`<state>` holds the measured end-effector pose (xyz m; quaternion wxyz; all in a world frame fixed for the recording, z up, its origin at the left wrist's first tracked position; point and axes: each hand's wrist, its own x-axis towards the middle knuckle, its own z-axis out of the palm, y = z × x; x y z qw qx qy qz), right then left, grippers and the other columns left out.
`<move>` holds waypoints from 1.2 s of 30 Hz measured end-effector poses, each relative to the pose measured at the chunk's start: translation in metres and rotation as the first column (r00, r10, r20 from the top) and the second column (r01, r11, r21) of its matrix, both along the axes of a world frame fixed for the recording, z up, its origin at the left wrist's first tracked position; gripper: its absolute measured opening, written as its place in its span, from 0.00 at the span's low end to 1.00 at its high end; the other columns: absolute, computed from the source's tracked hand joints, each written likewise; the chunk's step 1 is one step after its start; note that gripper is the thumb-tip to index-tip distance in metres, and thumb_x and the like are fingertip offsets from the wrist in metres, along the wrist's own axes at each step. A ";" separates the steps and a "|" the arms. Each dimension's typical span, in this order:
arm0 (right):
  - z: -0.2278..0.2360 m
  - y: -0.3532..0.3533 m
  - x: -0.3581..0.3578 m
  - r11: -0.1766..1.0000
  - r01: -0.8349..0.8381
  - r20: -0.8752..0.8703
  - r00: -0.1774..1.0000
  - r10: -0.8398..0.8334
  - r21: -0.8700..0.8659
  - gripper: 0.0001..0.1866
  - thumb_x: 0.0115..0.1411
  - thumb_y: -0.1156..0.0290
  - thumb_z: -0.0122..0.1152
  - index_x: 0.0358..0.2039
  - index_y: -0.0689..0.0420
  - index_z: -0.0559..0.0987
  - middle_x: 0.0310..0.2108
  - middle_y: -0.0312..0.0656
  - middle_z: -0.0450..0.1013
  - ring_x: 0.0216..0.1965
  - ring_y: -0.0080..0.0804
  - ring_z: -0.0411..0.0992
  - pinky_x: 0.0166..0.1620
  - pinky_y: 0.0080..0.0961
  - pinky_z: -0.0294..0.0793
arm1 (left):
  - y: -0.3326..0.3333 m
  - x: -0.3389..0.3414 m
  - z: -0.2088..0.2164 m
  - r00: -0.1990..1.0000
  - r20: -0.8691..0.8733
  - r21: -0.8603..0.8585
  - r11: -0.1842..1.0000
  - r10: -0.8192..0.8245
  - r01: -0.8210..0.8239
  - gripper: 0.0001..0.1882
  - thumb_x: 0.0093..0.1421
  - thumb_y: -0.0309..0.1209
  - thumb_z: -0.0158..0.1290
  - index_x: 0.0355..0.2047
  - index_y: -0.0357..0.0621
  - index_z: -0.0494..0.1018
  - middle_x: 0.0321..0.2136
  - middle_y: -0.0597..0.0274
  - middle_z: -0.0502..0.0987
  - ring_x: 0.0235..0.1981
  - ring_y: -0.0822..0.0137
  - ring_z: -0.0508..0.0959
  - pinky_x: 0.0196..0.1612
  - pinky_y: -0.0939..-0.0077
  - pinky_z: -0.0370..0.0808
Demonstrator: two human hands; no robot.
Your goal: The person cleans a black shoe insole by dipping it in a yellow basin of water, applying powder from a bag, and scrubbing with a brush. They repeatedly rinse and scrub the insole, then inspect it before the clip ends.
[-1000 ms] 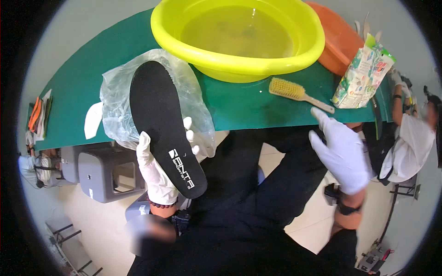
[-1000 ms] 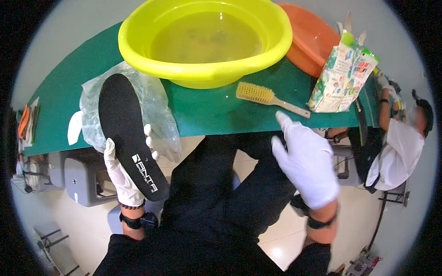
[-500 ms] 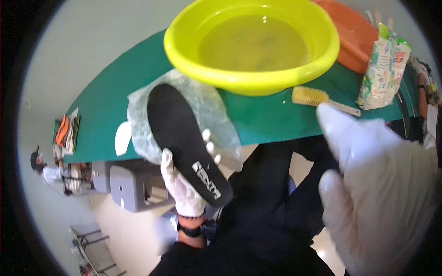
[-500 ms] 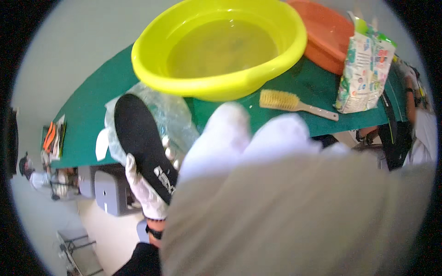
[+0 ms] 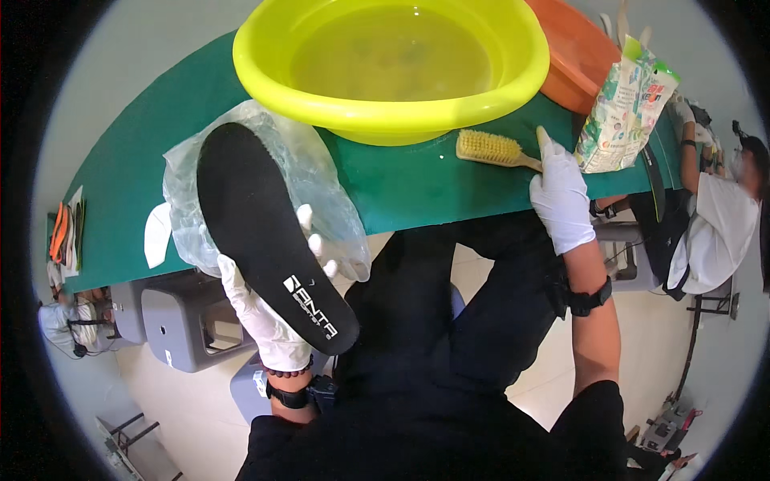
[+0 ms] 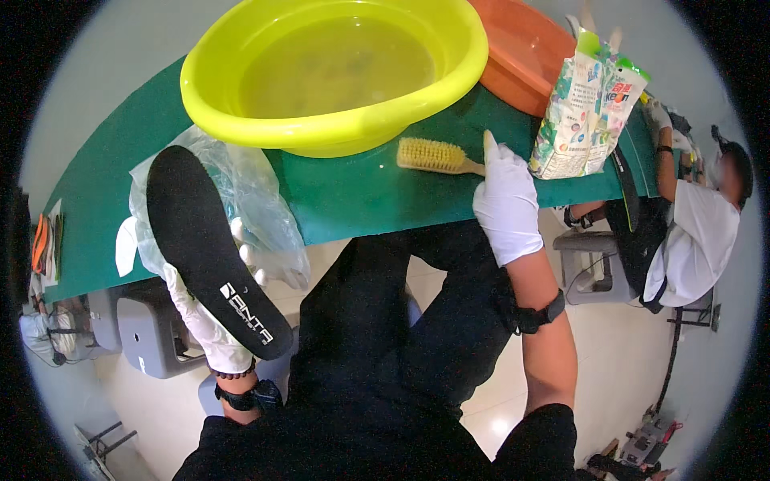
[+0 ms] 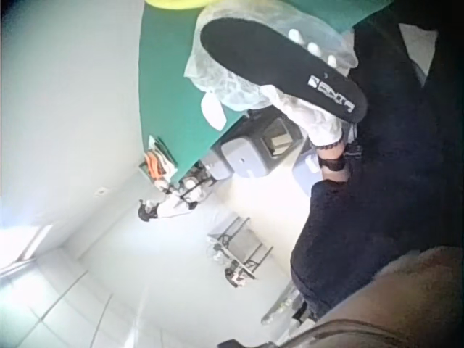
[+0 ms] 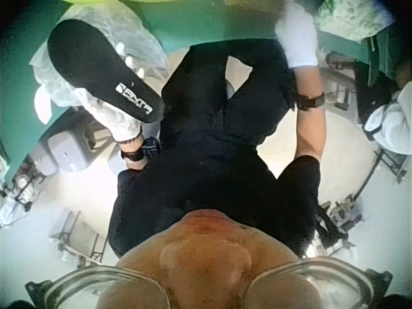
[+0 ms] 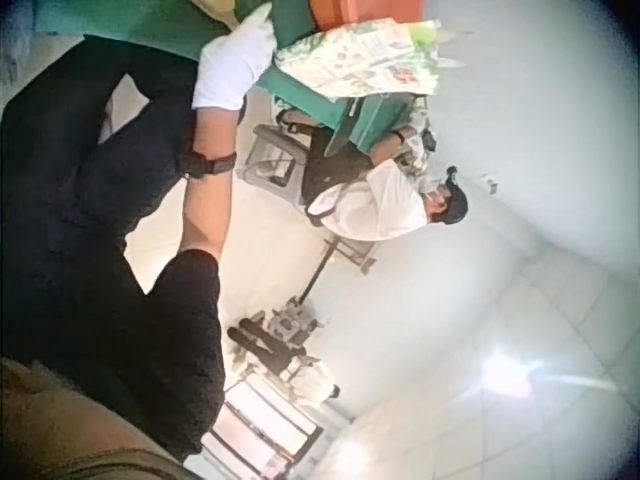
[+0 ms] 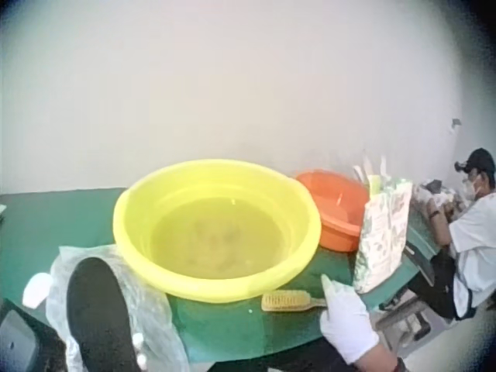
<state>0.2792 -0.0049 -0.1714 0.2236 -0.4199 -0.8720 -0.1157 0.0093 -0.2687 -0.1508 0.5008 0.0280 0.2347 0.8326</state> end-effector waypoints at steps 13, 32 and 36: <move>0.003 -0.029 0.020 0.941 0.007 -0.160 0.985 -0.064 -0.338 0.07 0.57 0.75 0.53 0.36 0.60 0.76 0.27 0.48 0.73 0.31 0.49 0.73 0.34 0.38 0.70 | 0.011 -0.008 -0.008 0.978 0.189 0.189 0.981 -0.086 0.050 0.39 0.64 0.55 0.44 0.67 0.43 0.51 0.63 0.39 0.59 0.55 0.45 0.72 0.53 0.46 0.74; -0.039 -0.113 0.090 0.044 -0.790 -0.625 0.447 -0.640 -0.611 0.18 0.56 0.61 0.65 0.33 0.60 0.68 0.16 0.34 0.60 0.12 0.21 0.58 0.15 0.17 0.60 | 0.004 -0.052 0.102 0.485 -0.832 0.026 0.892 0.269 -0.451 0.38 0.59 0.51 0.50 0.61 0.34 0.61 0.52 0.40 0.72 0.40 0.62 0.80 0.41 0.68 0.79; -0.046 -0.101 0.098 -0.026 -0.958 -0.586 0.197 -0.786 -0.287 0.13 0.60 0.64 0.59 0.30 0.58 0.66 0.16 0.34 0.57 0.14 0.22 0.56 0.16 0.19 0.60 | 0.046 -0.065 0.144 0.358 -0.934 -0.125 0.933 0.005 -0.338 0.32 0.63 0.49 0.46 0.58 0.37 0.66 0.52 0.47 0.74 0.43 0.67 0.80 0.47 0.74 0.77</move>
